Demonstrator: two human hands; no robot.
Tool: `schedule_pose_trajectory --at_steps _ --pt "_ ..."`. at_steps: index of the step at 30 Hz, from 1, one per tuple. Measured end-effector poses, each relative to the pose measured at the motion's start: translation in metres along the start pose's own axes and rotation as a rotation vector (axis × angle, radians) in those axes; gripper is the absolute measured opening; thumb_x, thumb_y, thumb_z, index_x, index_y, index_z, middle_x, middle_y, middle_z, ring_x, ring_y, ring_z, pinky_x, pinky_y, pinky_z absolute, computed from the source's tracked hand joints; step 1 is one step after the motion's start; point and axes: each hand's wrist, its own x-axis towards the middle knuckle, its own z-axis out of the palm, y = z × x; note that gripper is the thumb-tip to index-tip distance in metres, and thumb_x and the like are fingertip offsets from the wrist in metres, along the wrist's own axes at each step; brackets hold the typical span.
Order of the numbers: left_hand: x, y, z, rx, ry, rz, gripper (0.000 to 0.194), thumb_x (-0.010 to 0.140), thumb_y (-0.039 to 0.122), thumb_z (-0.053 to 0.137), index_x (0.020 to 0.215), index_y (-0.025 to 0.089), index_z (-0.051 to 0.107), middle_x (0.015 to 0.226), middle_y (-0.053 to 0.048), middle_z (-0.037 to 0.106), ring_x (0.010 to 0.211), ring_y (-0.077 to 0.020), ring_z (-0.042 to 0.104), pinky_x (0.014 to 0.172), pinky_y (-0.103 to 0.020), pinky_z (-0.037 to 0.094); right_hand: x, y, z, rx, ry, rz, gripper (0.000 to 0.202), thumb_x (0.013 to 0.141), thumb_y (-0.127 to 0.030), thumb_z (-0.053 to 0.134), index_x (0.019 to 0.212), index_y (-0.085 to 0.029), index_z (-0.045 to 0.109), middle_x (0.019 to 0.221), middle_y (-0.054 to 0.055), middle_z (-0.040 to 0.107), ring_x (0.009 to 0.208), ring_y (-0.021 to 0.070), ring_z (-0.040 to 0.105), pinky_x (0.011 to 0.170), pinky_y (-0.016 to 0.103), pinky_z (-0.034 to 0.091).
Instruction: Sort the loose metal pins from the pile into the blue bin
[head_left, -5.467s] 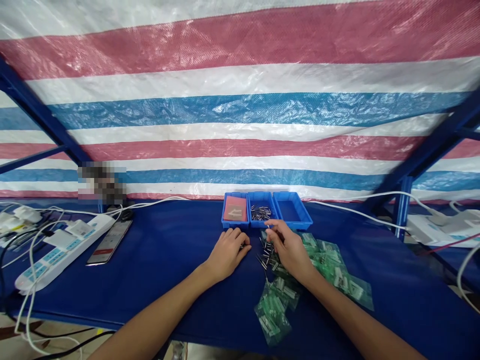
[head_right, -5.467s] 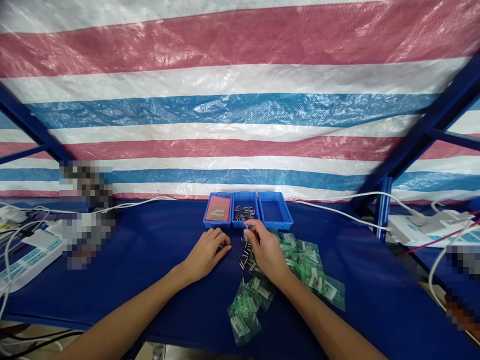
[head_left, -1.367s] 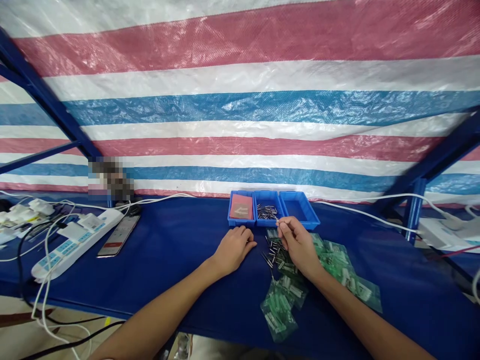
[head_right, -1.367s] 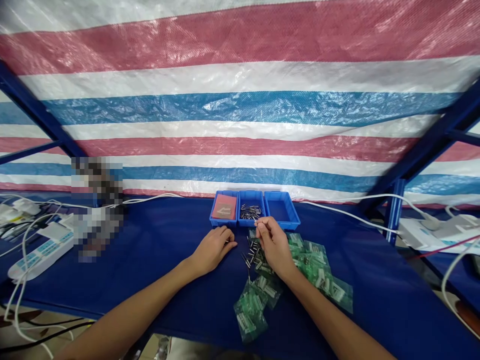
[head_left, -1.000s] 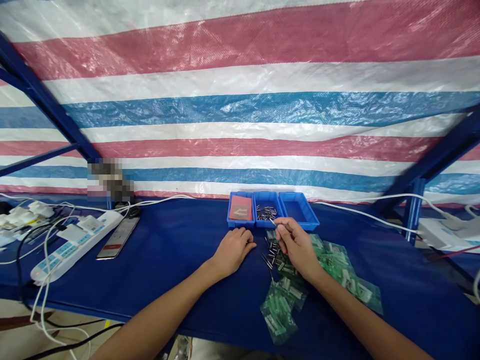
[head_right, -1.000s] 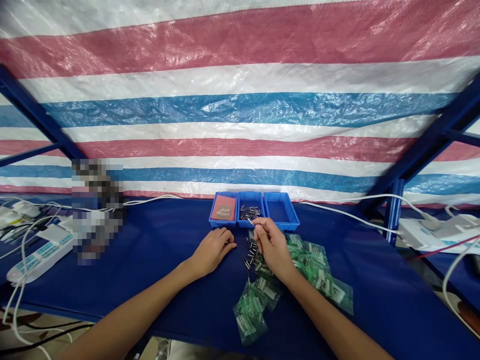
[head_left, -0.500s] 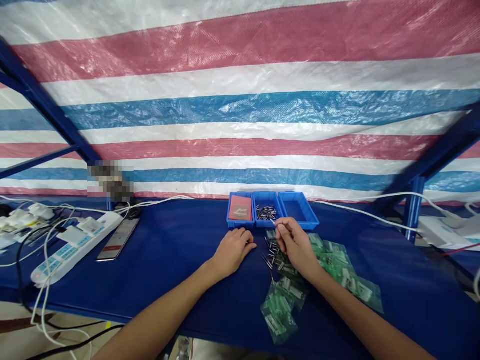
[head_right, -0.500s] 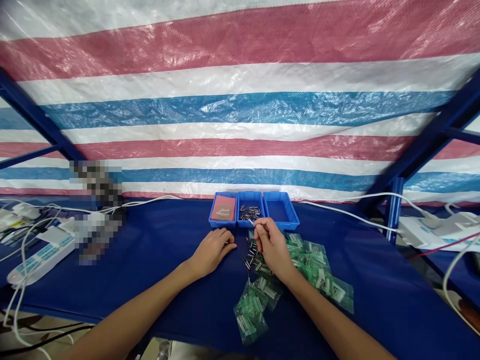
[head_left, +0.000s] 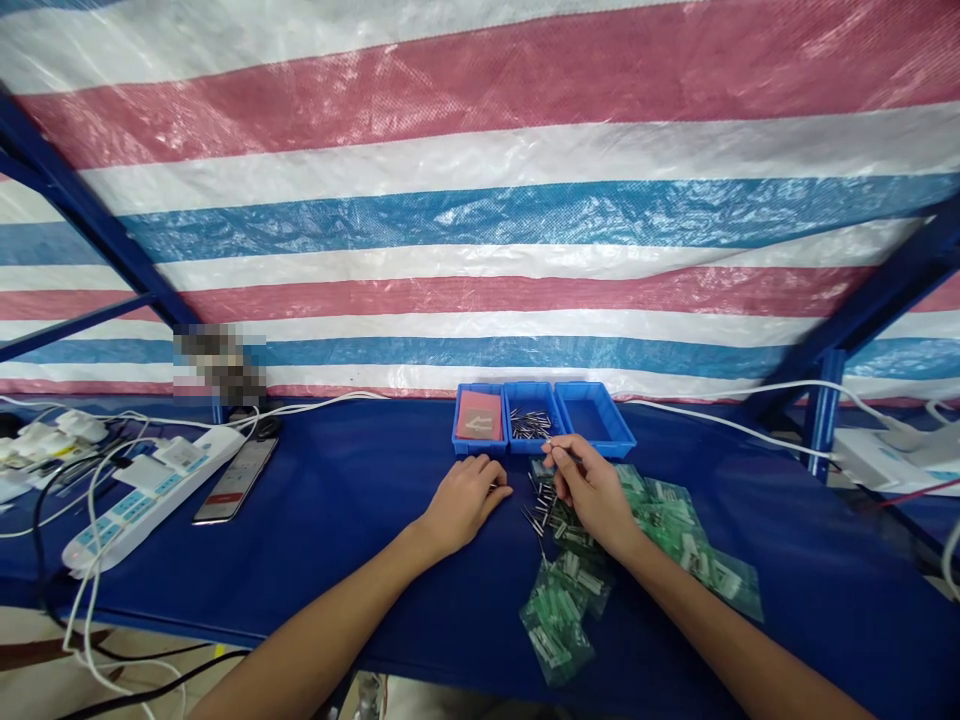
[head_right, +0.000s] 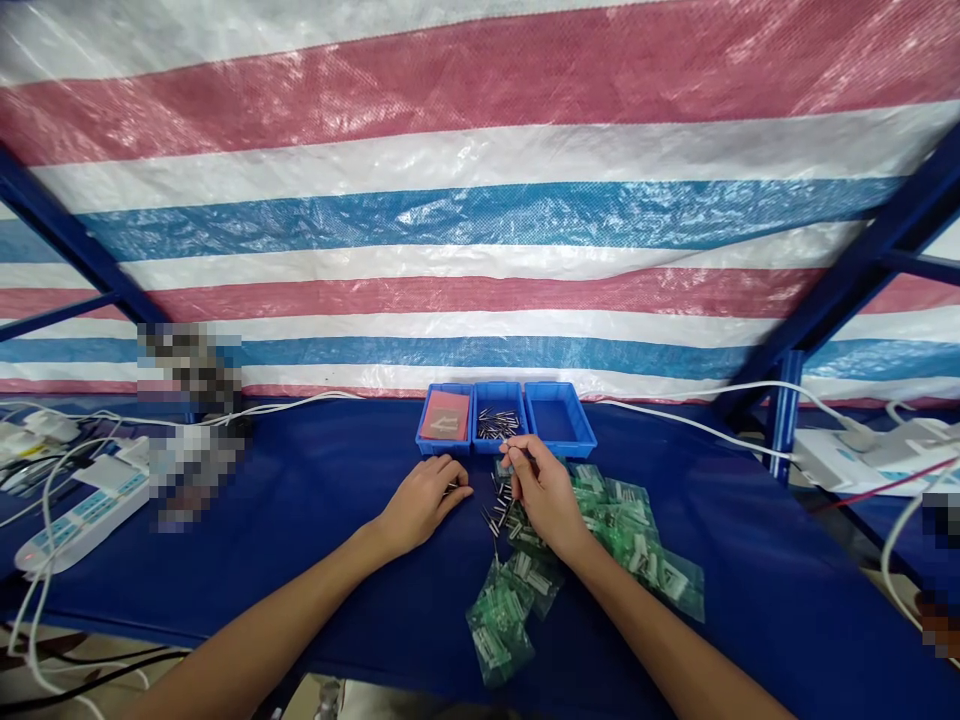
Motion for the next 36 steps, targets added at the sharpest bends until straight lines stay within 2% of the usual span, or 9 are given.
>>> schedule_pose_trajectory --at_steps 4,9,15,17,36 --pt "-0.0005 -0.0007 0.0006 -0.001 0.004 -0.008 0.014 0.110 0.032 0.057 0.103 0.021 0.058 0.104 -0.004 0.064 0.095 -0.0227 0.060 0.086 -0.036 0.047 -0.0011 -0.0014 -0.0003 0.019 0.013 0.035 0.042 0.097 -0.064 0.067 0.106 -0.023 0.064 0.095 0.005 0.069 0.051 0.0133 0.057 0.037 0.025 0.042" --pt "-0.0010 -0.0022 0.0021 -0.023 0.030 0.007 0.015 0.111 0.034 0.055 0.103 0.021 0.058 0.106 -0.004 0.062 0.098 -0.0229 0.059 0.089 -0.036 0.048 -0.0028 -0.0026 -0.0019 -0.043 -0.011 0.030 0.037 0.099 -0.061 0.066 0.108 -0.024 0.064 0.067 -0.001 0.059 0.046 0.0145 0.052 0.039 0.026 0.044" --pt "-0.0012 -0.0010 0.0003 -0.020 0.033 0.009 0.015 0.110 0.034 0.056 0.102 0.022 0.059 0.105 -0.004 0.062 0.097 -0.0232 0.058 0.088 -0.037 0.047 -0.0046 0.0009 -0.0026 -0.112 -0.015 -0.066 0.027 0.102 -0.052 0.064 0.107 -0.026 0.066 0.101 0.005 0.061 0.056 0.0137 0.055 0.039 0.026 0.045" --pt "-0.0015 -0.0007 0.0002 -0.012 0.034 0.007 0.016 0.110 0.035 0.057 0.102 0.022 0.059 0.105 -0.004 0.063 0.097 -0.0233 0.058 0.087 -0.037 0.047 -0.0045 0.0020 -0.0031 -0.128 -0.010 -0.082 0.025 0.103 -0.050 0.064 0.105 -0.026 0.066 0.106 0.006 0.060 0.056 0.0130 0.055 0.039 0.027 0.045" --pt "-0.0020 -0.0005 0.0008 -0.019 0.040 0.005 0.016 0.107 0.036 0.064 0.103 0.022 0.060 0.104 -0.003 0.064 0.098 -0.0231 0.058 0.085 -0.037 0.043 -0.0018 0.0038 -0.0051 -0.139 0.014 -0.083 0.024 0.102 -0.049 0.065 0.105 -0.025 0.068 0.098 0.005 0.061 0.061 0.0154 0.055 0.047 0.030 0.045"
